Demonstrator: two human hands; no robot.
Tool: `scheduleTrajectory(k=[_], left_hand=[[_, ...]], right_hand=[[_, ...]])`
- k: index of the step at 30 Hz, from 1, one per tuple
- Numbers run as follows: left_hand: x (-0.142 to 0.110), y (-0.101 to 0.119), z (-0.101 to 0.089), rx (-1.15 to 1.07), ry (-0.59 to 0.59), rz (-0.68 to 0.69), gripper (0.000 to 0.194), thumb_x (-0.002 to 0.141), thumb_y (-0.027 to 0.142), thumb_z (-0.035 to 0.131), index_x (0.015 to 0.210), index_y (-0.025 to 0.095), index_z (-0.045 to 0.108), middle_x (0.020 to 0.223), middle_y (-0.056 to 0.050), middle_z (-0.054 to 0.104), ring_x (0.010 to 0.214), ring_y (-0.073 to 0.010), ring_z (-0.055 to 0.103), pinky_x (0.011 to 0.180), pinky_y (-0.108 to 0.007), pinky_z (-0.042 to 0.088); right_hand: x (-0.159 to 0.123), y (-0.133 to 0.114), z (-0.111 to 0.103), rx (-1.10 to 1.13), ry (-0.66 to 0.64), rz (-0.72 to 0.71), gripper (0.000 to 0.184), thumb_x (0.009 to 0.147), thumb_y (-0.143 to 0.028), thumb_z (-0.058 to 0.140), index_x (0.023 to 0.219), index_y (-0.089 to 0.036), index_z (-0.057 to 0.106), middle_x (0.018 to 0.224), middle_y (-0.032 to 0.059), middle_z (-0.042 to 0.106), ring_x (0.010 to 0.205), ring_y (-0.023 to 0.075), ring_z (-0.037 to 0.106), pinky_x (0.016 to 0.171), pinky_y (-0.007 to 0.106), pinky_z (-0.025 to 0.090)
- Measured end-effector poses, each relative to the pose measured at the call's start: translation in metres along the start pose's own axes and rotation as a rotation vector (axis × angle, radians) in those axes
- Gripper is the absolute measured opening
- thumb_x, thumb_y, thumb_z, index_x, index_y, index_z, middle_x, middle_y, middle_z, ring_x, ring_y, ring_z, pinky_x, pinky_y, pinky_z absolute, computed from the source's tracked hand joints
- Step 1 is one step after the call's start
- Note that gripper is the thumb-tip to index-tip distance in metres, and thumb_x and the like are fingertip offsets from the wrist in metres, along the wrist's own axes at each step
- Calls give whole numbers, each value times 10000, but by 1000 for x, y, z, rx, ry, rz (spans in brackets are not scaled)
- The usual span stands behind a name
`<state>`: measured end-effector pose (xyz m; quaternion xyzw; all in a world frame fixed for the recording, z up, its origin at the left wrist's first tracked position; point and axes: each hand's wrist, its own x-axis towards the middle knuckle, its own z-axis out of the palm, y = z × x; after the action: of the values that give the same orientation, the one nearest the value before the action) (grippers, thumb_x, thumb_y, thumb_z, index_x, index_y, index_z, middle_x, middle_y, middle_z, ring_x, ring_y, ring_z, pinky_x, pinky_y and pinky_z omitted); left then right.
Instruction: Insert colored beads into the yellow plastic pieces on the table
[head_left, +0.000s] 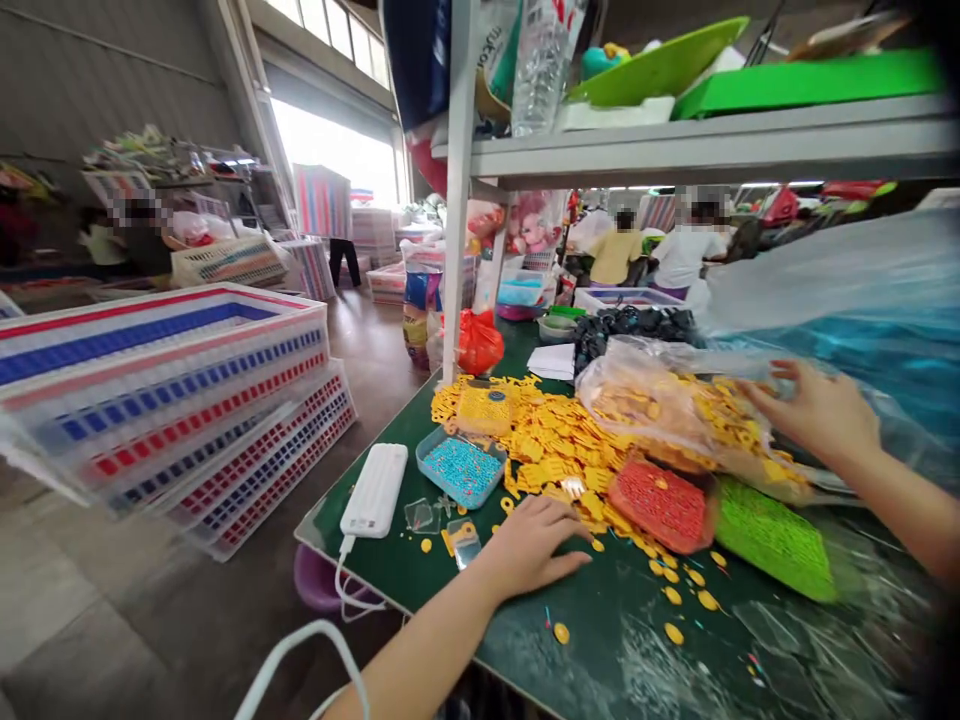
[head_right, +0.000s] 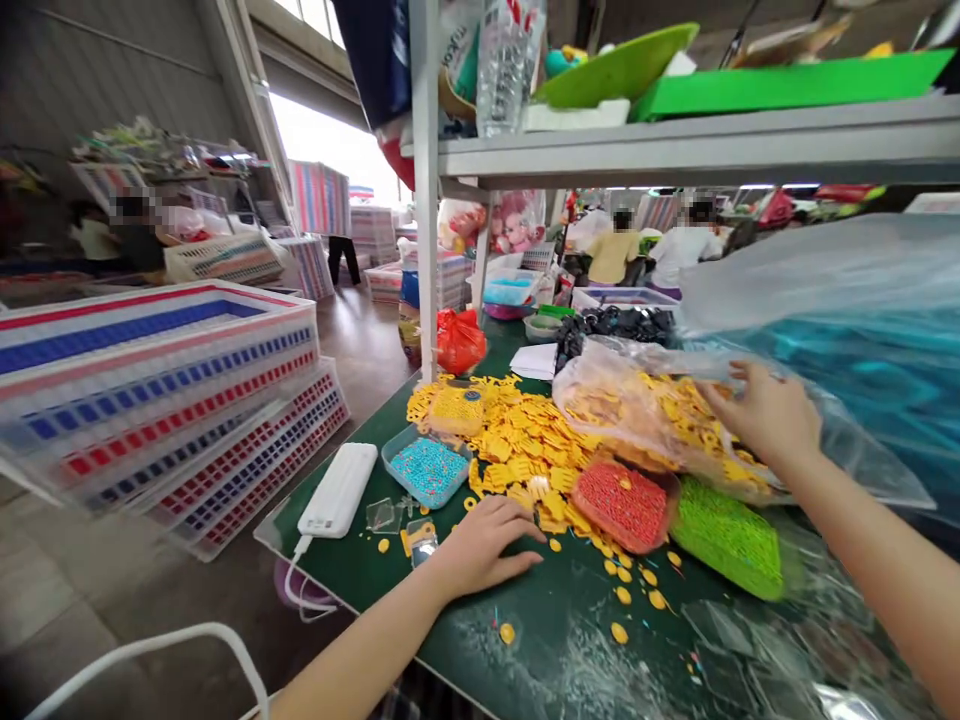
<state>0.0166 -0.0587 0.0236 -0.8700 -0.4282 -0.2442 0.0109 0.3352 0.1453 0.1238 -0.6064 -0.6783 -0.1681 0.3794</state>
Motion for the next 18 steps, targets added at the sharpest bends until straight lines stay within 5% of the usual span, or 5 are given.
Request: scheduleTrajectory(k=[3, 8, 13, 18], left_hand=[[-3, -6, 10, -51, 26, -30, 256, 972, 367, 436, 1013, 269, 668, 1013, 15, 708, 995, -160, 652, 907, -245, 530], [3, -8, 27, -172, 51, 7, 179, 905, 160, 498, 969, 226, 651, 973, -22, 708, 961, -192, 646, 860, -305, 523], [5, -15, 25, -206, 79, -34, 190, 913, 145, 473, 989, 233, 623, 972, -48, 697, 944, -211, 631, 853, -345, 504], [3, -31, 16, -98, 316, -288, 150, 931, 216, 468, 983, 202, 608, 971, -75, 681, 954, -230, 614, 880, -397, 473]], right_hand=[[-23, -19, 12, -6, -33, -159, 435, 880, -456, 516, 979, -66, 680, 846, 256, 689, 787, 339, 626, 606, 433, 411], [-111, -57, 2, 78, -61, -418, 405, 882, -423, 522, 1152, -132, 601, 1125, 153, 670, 1028, 306, 594, 886, 423, 453], [-166, -69, -14, 134, 104, -456, 257, 915, -265, 493, 1125, -145, 582, 1007, 131, 677, 944, 271, 595, 834, 397, 459], [-181, -56, -6, 191, -47, -491, 180, 915, -218, 481, 1021, -157, 614, 933, 103, 674, 883, 253, 586, 769, 373, 455]])
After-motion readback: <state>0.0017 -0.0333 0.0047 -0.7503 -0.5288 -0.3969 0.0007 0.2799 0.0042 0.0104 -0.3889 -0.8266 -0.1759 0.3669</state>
